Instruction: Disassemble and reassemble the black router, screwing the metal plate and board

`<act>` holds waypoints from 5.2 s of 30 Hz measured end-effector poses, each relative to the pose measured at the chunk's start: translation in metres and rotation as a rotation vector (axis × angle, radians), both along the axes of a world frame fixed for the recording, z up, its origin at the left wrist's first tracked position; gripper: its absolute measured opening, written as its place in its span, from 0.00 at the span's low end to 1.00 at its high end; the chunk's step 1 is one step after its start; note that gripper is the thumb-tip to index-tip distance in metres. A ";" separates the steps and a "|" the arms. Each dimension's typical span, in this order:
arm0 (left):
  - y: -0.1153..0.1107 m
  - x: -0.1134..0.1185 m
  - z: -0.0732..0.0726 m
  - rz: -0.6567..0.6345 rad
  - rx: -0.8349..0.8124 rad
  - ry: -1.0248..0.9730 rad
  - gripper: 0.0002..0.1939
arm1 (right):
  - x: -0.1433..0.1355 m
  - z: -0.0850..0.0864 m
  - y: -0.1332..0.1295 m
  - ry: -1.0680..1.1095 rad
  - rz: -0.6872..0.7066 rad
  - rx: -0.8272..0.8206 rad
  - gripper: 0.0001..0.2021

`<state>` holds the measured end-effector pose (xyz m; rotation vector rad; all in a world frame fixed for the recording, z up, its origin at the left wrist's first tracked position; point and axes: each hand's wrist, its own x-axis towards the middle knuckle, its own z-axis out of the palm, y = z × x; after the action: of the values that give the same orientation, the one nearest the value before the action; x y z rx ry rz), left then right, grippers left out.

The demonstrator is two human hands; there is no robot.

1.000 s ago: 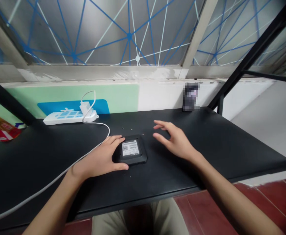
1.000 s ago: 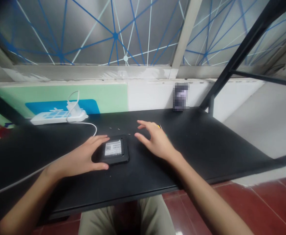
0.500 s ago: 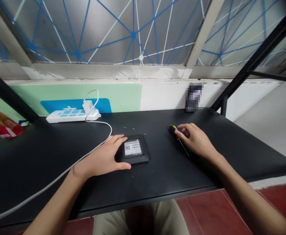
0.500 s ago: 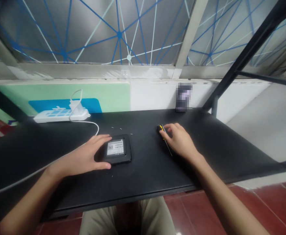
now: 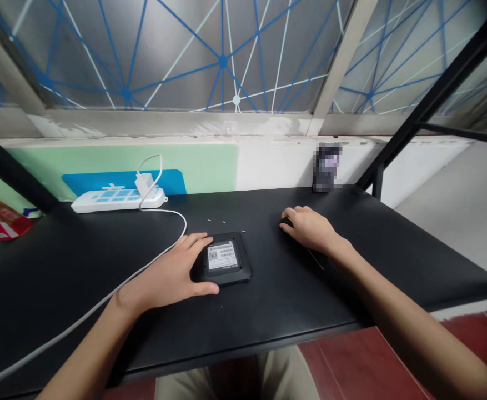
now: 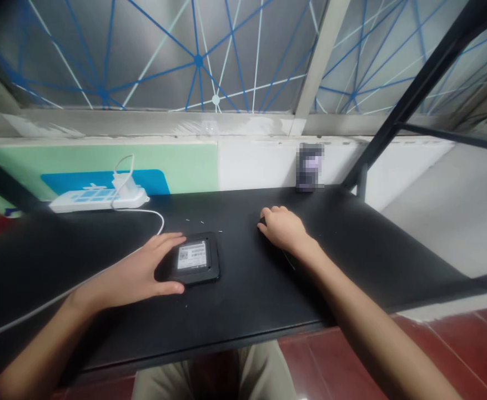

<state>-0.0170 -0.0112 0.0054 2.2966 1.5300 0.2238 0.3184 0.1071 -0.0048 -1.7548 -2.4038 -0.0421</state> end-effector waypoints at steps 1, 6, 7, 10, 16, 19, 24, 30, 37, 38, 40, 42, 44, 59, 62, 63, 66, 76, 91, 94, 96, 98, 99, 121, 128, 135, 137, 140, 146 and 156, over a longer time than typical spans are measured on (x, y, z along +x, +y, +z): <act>0.000 0.000 0.000 -0.002 -0.001 -0.002 0.49 | -0.002 0.001 -0.001 0.037 0.001 0.003 0.13; 0.000 0.000 -0.002 -0.011 0.012 -0.016 0.48 | -0.021 0.013 -0.001 0.342 -0.007 0.030 0.17; -0.001 0.000 -0.002 -0.013 0.015 -0.016 0.48 | -0.025 0.015 0.000 0.417 0.008 0.019 0.17; -0.001 0.000 -0.001 -0.021 0.022 -0.023 0.48 | -0.037 0.019 0.004 0.634 0.056 -0.023 0.19; -0.001 0.004 0.001 -0.038 0.059 -0.048 0.45 | -0.052 0.009 0.012 1.151 0.073 0.109 0.21; -0.002 0.004 0.002 -0.053 0.073 -0.065 0.45 | -0.054 0.005 0.011 1.327 0.085 0.186 0.18; -0.003 0.004 0.003 -0.058 0.056 -0.060 0.47 | -0.048 -0.002 0.011 1.274 0.045 0.224 0.17; -0.003 0.004 0.000 -0.063 0.078 -0.069 0.47 | -0.043 -0.010 0.015 1.276 0.046 0.194 0.17; -0.003 0.002 -0.003 -0.083 0.063 -0.073 0.47 | -0.046 -0.009 0.011 1.277 0.041 0.172 0.17; -0.003 0.001 -0.003 -0.088 0.056 -0.066 0.47 | -0.046 -0.008 0.011 1.282 0.039 0.177 0.17; -0.004 0.000 -0.002 -0.096 0.041 -0.053 0.46 | -0.046 -0.007 0.009 1.303 0.039 0.182 0.17; -0.004 0.001 0.000 -0.097 0.028 -0.061 0.44 | -0.046 -0.006 0.008 1.339 0.037 0.170 0.18; -0.005 0.002 0.003 -0.089 0.014 -0.083 0.40 | -0.046 -0.006 0.006 1.385 0.024 0.112 0.19; -0.005 0.015 0.006 -0.138 0.031 -0.138 0.26 | -0.062 -0.003 -0.012 1.572 0.085 -0.211 0.21; -0.005 0.015 0.006 -0.140 0.030 -0.134 0.26 | -0.062 -0.002 -0.012 1.576 0.098 -0.205 0.20; -0.005 0.015 0.006 -0.139 0.026 -0.132 0.26 | -0.062 -0.002 -0.012 1.577 0.101 -0.204 0.20; -0.005 0.015 0.006 -0.137 0.017 -0.127 0.27 | -0.062 -0.002 -0.012 1.547 0.104 -0.189 0.19; -0.005 0.015 0.005 -0.138 0.035 -0.135 0.27 | -0.062 -0.001 -0.015 1.416 0.172 -0.116 0.20; -0.005 0.014 0.005 -0.124 0.027 -0.145 0.28 | -0.061 0.011 -0.034 1.282 0.292 0.087 0.18; -0.006 0.014 0.005 -0.123 0.022 -0.143 0.28 | -0.062 0.010 -0.035 1.275 0.271 0.117 0.17; -0.006 0.014 0.005 -0.124 0.016 -0.135 0.28 | -0.063 0.008 -0.034 1.275 0.245 0.154 0.16; -0.007 0.014 0.005 -0.125 0.013 -0.125 0.28 | -0.065 0.004 -0.031 1.294 0.235 0.183 0.14; -0.007 0.014 0.005 -0.127 0.013 -0.123 0.28 | -0.067 0.001 -0.029 1.312 0.243 0.185 0.13; -0.008 0.011 0.001 -0.162 -0.005 -0.100 0.44 | -0.075 -0.021 -0.014 1.383 0.285 0.104 0.12; -0.005 0.004 0.003 -0.091 0.047 -0.113 0.43 | -0.067 -0.010 -0.011 1.663 0.075 -0.030 0.15; -0.004 -0.003 0.004 -0.020 0.041 -0.077 0.42 | -0.066 -0.003 -0.018 1.766 0.006 -0.243 0.15; -0.004 -0.003 0.004 -0.020 0.044 -0.070 0.42 | -0.069 -0.002 -0.021 1.774 0.016 -0.282 0.15; -0.003 -0.003 0.004 -0.020 0.042 -0.058 0.43 | -0.071 -0.001 -0.024 1.770 0.021 -0.318 0.14; -0.003 -0.003 0.005 -0.013 0.026 -0.049 0.44 | -0.072 -0.005 -0.025 1.758 0.035 -0.364 0.15; -0.004 -0.002 0.005 -0.017 0.024 -0.045 0.43 | -0.074 -0.006 -0.027 1.727 0.043 -0.385 0.15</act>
<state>-0.0194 -0.0149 0.0104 2.3059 1.4934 0.2889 0.2442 0.0798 -0.0109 -0.8984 -1.0854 1.3471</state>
